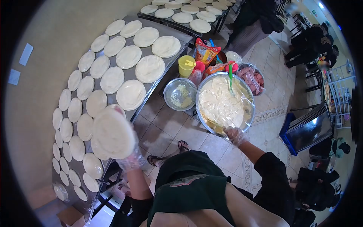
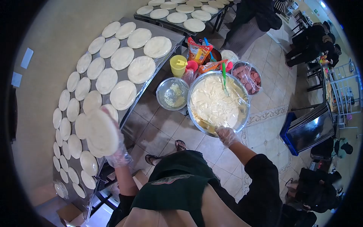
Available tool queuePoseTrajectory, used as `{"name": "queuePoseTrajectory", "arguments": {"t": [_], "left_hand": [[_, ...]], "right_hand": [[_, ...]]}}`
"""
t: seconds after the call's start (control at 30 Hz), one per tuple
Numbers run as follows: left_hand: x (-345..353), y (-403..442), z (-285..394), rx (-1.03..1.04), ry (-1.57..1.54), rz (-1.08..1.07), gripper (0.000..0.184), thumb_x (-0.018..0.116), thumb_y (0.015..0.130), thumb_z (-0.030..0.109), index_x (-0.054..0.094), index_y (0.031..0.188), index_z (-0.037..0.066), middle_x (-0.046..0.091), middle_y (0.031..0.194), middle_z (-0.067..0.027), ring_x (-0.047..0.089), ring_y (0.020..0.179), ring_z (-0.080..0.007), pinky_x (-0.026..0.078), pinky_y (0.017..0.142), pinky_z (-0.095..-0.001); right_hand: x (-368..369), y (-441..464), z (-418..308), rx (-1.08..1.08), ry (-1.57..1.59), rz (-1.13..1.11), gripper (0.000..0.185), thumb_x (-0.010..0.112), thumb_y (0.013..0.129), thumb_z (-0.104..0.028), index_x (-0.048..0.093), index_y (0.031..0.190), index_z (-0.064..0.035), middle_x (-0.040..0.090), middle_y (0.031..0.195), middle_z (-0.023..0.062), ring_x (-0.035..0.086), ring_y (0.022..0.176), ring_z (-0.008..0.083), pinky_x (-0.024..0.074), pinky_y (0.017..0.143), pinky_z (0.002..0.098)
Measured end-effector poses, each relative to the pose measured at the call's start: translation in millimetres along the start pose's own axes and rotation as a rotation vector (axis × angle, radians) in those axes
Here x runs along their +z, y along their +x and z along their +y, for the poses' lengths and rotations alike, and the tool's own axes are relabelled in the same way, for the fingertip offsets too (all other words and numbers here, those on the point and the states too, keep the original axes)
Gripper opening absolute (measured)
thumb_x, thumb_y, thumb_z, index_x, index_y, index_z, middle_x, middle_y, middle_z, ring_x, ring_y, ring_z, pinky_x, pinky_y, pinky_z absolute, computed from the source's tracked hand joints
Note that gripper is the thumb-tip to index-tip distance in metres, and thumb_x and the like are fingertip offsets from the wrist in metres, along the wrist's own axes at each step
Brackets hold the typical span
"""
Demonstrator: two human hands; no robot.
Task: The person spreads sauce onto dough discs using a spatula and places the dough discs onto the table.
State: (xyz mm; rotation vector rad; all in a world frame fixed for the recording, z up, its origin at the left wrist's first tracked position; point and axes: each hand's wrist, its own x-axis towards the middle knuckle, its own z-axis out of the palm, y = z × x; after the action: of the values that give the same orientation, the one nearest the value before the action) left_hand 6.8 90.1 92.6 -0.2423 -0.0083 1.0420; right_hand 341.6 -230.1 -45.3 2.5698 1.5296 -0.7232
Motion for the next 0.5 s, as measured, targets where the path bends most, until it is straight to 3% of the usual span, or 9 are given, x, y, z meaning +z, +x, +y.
{"name": "queuePoseTrajectory", "arguments": {"t": [0.13,0.2,0.3,0.43,0.5], "left_hand": [[-6,-6,-38,-0.211,-0.078,0.136,0.065,0.048,0.096,0.049,0.039,0.149,0.012,0.040,0.154,-0.0080,0.036,0.142,-0.0290,0.028,0.116,-0.0559],[-26,-11,-39,-0.305,0.039,0.219,0.063,0.047,0.097,0.048,0.040,0.149,0.013,0.039,0.155,-0.0083,0.032,0.144,-0.0328,0.025,0.116,-0.0574],[-31,-17,-43,-0.345,0.054,0.322,0.060,0.045,0.096,0.051,0.045,0.146,0.018,0.038,0.155,-0.0101,0.032,0.143,-0.0366,0.026,0.114,-0.0585],[-48,-21,-44,-0.388,0.095,0.335,0.064,0.045,0.095,0.055,0.045,0.146,0.016,0.038,0.155,-0.0122,0.034,0.141,-0.0390,0.026,0.114,-0.0603],[-51,-21,-46,-0.391,0.163,0.350,0.064,0.045,0.095,0.055,0.045,0.145,0.015,0.039,0.154,-0.0135,0.035,0.141,-0.0398,0.027,0.114,-0.0610]], "right_hand": [[17,7,21,-0.048,-0.003,-0.106,0.044,0.038,0.104,-0.041,0.067,0.108,-0.0080,0.070,0.097,0.0182,0.068,0.087,0.0364,0.0537,0.079,0.0460],[20,3,22,0.076,0.134,-0.140,0.038,0.046,0.102,-0.038,0.068,0.115,-0.0107,0.071,0.102,0.0174,0.069,0.091,0.0325,0.0541,0.083,0.0414],[69,2,57,-0.056,0.265,-0.022,0.032,0.055,0.099,-0.031,0.067,0.121,-0.0114,0.072,0.107,0.0147,0.068,0.095,0.0297,0.0534,0.085,0.0379],[40,-16,41,-0.133,0.466,0.093,0.025,0.055,0.098,-0.026,0.070,0.112,-0.0100,0.071,0.102,0.0174,0.067,0.094,0.0360,0.0535,0.082,0.0435],[31,-18,34,0.044,0.613,-0.017,0.023,0.061,0.096,-0.021,0.070,0.114,-0.0105,0.073,0.101,0.0141,0.069,0.093,0.0293,0.0533,0.082,0.0388]]}}
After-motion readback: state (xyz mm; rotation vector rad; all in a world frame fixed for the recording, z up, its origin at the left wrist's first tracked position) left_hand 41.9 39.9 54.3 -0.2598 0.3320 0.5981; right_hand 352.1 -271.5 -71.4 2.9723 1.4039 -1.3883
